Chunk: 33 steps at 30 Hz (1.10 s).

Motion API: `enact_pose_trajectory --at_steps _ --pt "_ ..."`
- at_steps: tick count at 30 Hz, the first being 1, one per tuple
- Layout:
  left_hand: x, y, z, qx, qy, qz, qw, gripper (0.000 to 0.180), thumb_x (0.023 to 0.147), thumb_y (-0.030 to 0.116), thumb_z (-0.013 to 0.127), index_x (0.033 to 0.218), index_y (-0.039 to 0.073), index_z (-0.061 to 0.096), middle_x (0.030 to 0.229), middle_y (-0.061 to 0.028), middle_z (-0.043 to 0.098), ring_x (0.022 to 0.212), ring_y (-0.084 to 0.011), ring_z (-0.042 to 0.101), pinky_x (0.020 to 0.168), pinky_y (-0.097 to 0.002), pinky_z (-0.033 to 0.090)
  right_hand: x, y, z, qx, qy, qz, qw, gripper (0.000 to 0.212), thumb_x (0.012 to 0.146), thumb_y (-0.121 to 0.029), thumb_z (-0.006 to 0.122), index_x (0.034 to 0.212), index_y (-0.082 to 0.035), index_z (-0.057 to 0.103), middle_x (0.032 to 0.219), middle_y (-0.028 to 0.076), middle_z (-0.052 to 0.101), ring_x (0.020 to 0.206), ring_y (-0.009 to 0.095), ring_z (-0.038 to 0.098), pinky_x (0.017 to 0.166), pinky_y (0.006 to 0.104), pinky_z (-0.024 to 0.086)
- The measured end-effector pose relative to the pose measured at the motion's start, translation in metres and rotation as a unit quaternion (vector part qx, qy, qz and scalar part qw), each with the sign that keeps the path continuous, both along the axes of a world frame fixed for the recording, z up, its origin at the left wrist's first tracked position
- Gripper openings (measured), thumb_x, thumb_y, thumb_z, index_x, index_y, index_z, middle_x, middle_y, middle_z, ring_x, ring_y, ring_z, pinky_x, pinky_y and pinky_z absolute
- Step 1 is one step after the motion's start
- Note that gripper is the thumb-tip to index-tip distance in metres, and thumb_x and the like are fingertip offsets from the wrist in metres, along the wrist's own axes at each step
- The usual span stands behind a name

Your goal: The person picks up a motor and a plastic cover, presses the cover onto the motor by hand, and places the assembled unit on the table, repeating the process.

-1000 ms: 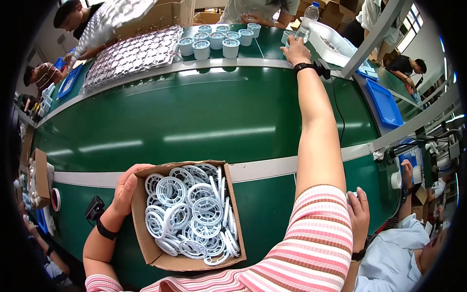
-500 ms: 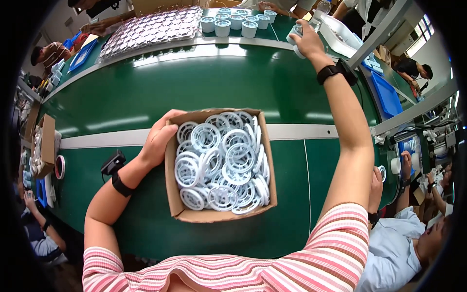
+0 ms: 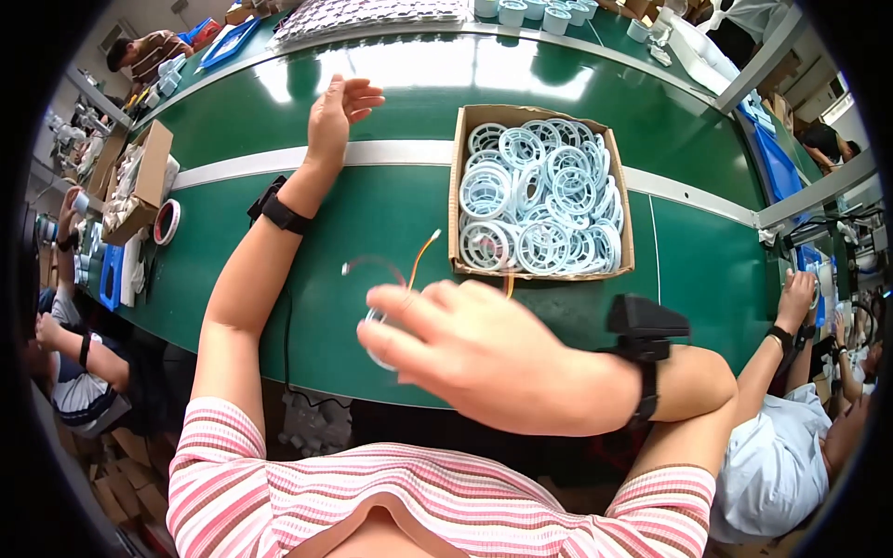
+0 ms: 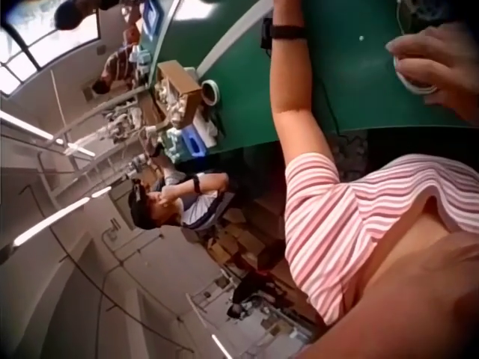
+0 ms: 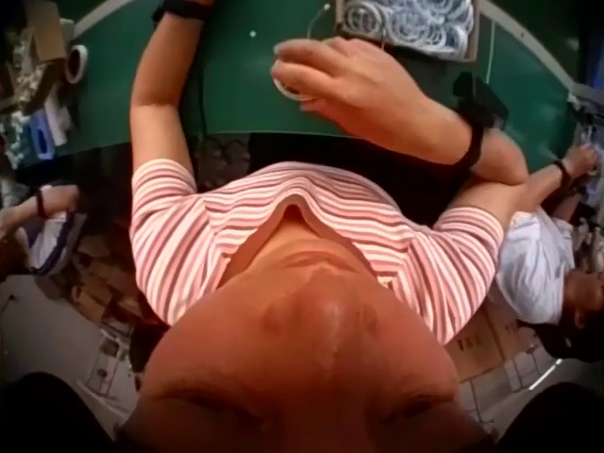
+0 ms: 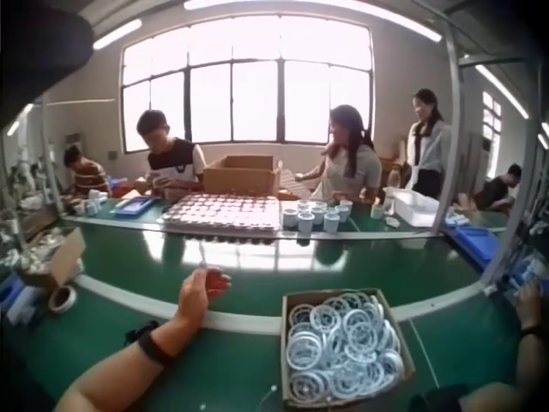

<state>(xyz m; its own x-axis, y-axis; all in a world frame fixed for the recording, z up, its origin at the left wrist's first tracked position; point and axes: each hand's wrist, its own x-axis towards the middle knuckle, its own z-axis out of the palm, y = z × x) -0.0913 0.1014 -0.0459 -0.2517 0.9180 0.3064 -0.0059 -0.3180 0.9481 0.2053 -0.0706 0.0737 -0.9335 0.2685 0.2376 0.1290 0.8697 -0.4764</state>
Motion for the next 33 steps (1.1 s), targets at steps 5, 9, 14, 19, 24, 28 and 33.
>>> enact_pose_trajectory --at_steps 5,9,14,19,24,28,33 --pt "-0.057 -0.026 -0.001 -0.023 -0.02 0.126 0.992 0.054 0.11 0.043 0.033 0.109 0.001 0.066 0.097 -0.0114 0.074 0.09 -0.0201 0.072 0.081 -0.0295 0.052 -0.052 -0.023 -0.07 0.141 -0.052 0.029 0.988 0.053 0.082 -0.018 0.075 0.13 -0.008 0.054 0.14 0.014 0.053 0.109 0.027 0.06 0.088 0.0366 0.049" --pt "-0.07 -0.048 -0.001 0.0 0.007 0.137 0.991 0.05 0.11 0.04 0.037 0.105 0.0 0.067 0.095 -0.0113 0.074 0.086 -0.0189 0.071 0.078 -0.0288 0.052 -0.072 0.005 -0.082 0.197 0.056 -0.005 0.979 0.067 0.079 -0.019 0.078 0.139 -0.009 0.05 0.146 0.016 0.048 0.119 0.031 0.056 0.096 0.0394 0.048" --pt "-0.051 -0.071 0.024 0.097 0.085 0.092 0.987 0.034 0.107 0.029 0.052 0.102 -0.001 0.068 0.091 -0.0104 0.074 0.083 -0.0166 0.07 0.075 -0.0272 0.052 -0.044 0.003 -0.077 0.081 0.043 -0.144 0.985 0.094 0.077 -0.011 0.081 0.155 0.0 0.029 0.155 0.02 0.037 0.131 0.039 0.047 0.111 0.0461 0.041" --pt "-0.008 -0.109 0.063 0.129 0.204 -0.071 0.968 0.018 0.098 0.017 0.066 0.102 0.0 0.069 0.089 -0.0087 0.073 0.083 -0.014 0.069 0.077 -0.0288 0.054 -0.026 0.001 -0.096 0.03 0.043 -0.16 0.986 0.093 0.078 -0.005 0.078 0.155 0.003 0.025 0.155 0.021 0.038 0.131 0.04 0.047 0.109 0.0464 0.043" --pt "0.03 -0.174 0.091 0.101 0.503 -0.202 0.834 0.041 0.087 0.018 0.078 0.121 0.001 0.063 0.114 -0.0115 0.067 0.11 -0.0213 0.064 0.096 -0.0361 0.05 -0.004 -0.013 -0.084 0.023 0.028 -0.15 0.988 0.083 0.081 -0.002 0.076 0.151 0.003 0.032 0.152 0.022 0.041 0.129 0.04 0.05 0.104 0.0451 0.047" --pt "0.063 -0.216 0.086 0.041 0.629 -0.174 0.756 0.063 0.08 0.019 0.081 0.134 0.007 0.053 0.131 -0.0142 0.059 0.12 -0.0261 0.059 0.098 -0.0398 0.047 0.021 -0.009 -0.042 0.011 0.016 -0.125 0.992 0.058 0.081 -0.001 0.075 0.135 0.003 0.053 0.137 0.021 0.056 0.119 0.039 0.058 0.098 0.0428 0.05" --pt "0.081 -0.228 0.078 0.036 0.666 -0.215 0.713 0.063 0.08 0.019 0.08 0.135 0.005 0.052 0.131 -0.0151 0.059 0.118 -0.0265 0.06 0.095 -0.041 0.048 0.048 0.034 0.0 0.061 0.0 -0.27 0.961 0.02 0.082 0.003 0.071 0.102 -0.002 0.07 0.103 0.012 0.071 0.103 0.033 0.065 0.086 0.0393 0.053"
